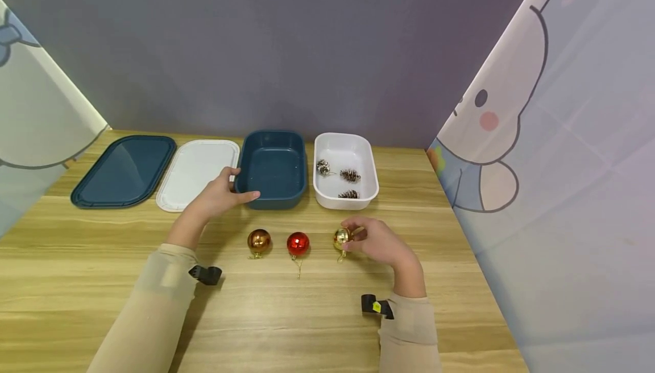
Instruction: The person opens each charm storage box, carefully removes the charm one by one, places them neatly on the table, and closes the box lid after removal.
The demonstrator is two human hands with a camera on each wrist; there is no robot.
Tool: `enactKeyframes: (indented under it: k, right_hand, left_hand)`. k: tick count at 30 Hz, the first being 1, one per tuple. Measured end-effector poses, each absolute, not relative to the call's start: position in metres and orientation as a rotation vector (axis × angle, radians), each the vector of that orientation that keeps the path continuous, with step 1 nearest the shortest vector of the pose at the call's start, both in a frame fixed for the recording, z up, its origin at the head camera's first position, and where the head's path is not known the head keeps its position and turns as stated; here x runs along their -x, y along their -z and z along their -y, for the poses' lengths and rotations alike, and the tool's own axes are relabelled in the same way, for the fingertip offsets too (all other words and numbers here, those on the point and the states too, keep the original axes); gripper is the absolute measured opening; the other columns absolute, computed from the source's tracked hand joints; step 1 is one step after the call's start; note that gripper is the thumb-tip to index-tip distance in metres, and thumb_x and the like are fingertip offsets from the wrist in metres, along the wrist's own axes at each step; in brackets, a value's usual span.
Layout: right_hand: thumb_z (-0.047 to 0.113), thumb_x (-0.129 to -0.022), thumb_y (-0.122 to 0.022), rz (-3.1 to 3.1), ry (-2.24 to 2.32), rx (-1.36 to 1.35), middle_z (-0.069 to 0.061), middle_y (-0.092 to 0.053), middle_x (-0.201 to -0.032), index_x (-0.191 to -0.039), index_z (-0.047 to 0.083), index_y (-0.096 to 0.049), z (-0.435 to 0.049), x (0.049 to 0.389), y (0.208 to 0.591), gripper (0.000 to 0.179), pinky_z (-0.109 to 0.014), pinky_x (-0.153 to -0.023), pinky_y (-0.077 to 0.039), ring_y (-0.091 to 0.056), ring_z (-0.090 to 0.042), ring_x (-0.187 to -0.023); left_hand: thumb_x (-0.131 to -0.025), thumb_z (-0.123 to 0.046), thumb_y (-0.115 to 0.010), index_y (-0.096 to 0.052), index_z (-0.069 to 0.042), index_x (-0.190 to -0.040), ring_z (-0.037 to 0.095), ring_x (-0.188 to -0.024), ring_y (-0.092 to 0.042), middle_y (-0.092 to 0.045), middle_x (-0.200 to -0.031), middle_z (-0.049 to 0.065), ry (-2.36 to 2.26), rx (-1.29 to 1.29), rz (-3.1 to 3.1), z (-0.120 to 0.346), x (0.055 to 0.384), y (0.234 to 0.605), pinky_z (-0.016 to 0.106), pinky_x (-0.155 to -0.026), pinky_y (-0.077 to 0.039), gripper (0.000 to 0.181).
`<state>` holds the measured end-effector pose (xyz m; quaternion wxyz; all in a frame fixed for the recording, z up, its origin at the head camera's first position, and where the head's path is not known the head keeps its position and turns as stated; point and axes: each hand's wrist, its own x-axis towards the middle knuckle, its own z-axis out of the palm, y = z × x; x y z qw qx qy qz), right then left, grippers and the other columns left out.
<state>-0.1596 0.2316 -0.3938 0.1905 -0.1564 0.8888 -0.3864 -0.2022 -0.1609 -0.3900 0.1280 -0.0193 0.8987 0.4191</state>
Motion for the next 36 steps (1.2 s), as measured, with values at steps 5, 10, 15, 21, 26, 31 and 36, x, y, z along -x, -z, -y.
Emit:
enactKeyframes:
  k: [5, 10, 15, 21, 26, 31, 36]
  right_hand:
    - [0.022, -0.094, -0.083, -2.479, 1.084, 0.441, -0.013, -0.073, -0.13, -0.138, 0.008, -0.068, -0.231, 0.159, 0.391, 0.048, -0.037, -0.09, -0.059, -0.071, -0.028, -0.116]
    - [0.021, -0.094, -0.083, -2.457, 1.095, 0.446, -0.013, -0.073, -0.129, -0.139, 0.007, -0.067, -0.231, 0.159, 0.391, 0.05, -0.034, -0.086, -0.058, -0.07, -0.028, -0.115]
    - [0.022, -0.094, -0.084, -2.459, 1.1, 0.446, -0.015, -0.069, -0.136, -0.141, 0.005, -0.065, -0.231, 0.159, 0.39, 0.053, -0.036, -0.089, -0.059, -0.07, -0.028, -0.118]
    - [0.023, -0.092, -0.085, -2.459, 1.099, 0.429, -0.015, -0.067, -0.14, -0.142, 0.006, -0.064, -0.231, 0.158, 0.39, 0.057, -0.038, -0.094, -0.06, -0.07, -0.029, -0.12]
    - [0.028, -0.092, -0.085, -2.48, 1.081, 0.452, -0.016, -0.066, -0.142, -0.144, 0.007, -0.063, -0.232, 0.156, 0.387, 0.061, -0.043, -0.095, -0.061, -0.07, -0.032, -0.123]
    - [0.033, -0.092, -0.085, -2.537, 1.039, 0.511, -0.018, -0.065, -0.145, -0.146, 0.007, -0.063, -0.237, 0.155, 0.375, 0.064, -0.047, -0.098, -0.061, -0.068, -0.036, -0.127]
    - [0.028, -0.094, -0.083, -2.576, 1.017, 0.567, -0.023, -0.061, -0.148, -0.148, 0.005, -0.06, -0.24, 0.159, 0.356, 0.063, -0.05, -0.099, -0.06, -0.064, -0.043, -0.13]
  left_hand:
    - [-0.101, -0.048, -0.071, -0.007, -0.005, -0.17, 0.052, -0.156, -0.032, -0.03, -0.168, 0.036, -1.226, 0.056, -2.614, 0.162, 0.202, 0.39, 0.066, -0.123, -0.037, 0.104]
    - [-0.102, -0.047, -0.071, -0.007, -0.005, -0.17, 0.052, -0.157, -0.033, -0.03, -0.168, 0.037, -1.237, 0.052, -2.61, 0.162, 0.202, 0.39, 0.066, -0.123, -0.037, 0.103]
    - [-0.102, -0.047, -0.071, -0.007, -0.004, -0.17, 0.051, -0.156, -0.034, -0.031, -0.167, 0.037, -1.244, 0.05, -2.608, 0.163, 0.202, 0.39, 0.066, -0.123, -0.037, 0.103]
    - [-0.102, -0.046, -0.071, -0.008, -0.004, -0.17, 0.052, -0.155, -0.036, -0.033, -0.166, 0.037, -1.246, 0.048, -2.609, 0.163, 0.201, 0.39, 0.066, -0.122, -0.039, 0.102]
    - [-0.102, -0.046, -0.071, -0.008, -0.004, -0.17, 0.052, -0.155, -0.036, -0.032, -0.166, 0.038, -1.252, 0.04, -2.608, 0.163, 0.2, 0.39, 0.066, -0.121, -0.039, 0.102]
    - [-0.101, -0.048, -0.071, -0.008, -0.004, -0.17, 0.052, -0.156, -0.034, -0.031, -0.167, 0.037, -1.253, 0.037, -2.604, 0.161, 0.2, 0.39, 0.066, -0.122, -0.039, 0.103]
    - [-0.101, -0.05, -0.072, -0.008, -0.004, -0.17, 0.052, -0.155, -0.036, -0.032, -0.166, 0.037, -1.241, 0.039, -2.613, 0.162, 0.2, 0.392, 0.066, -0.122, -0.04, 0.104]
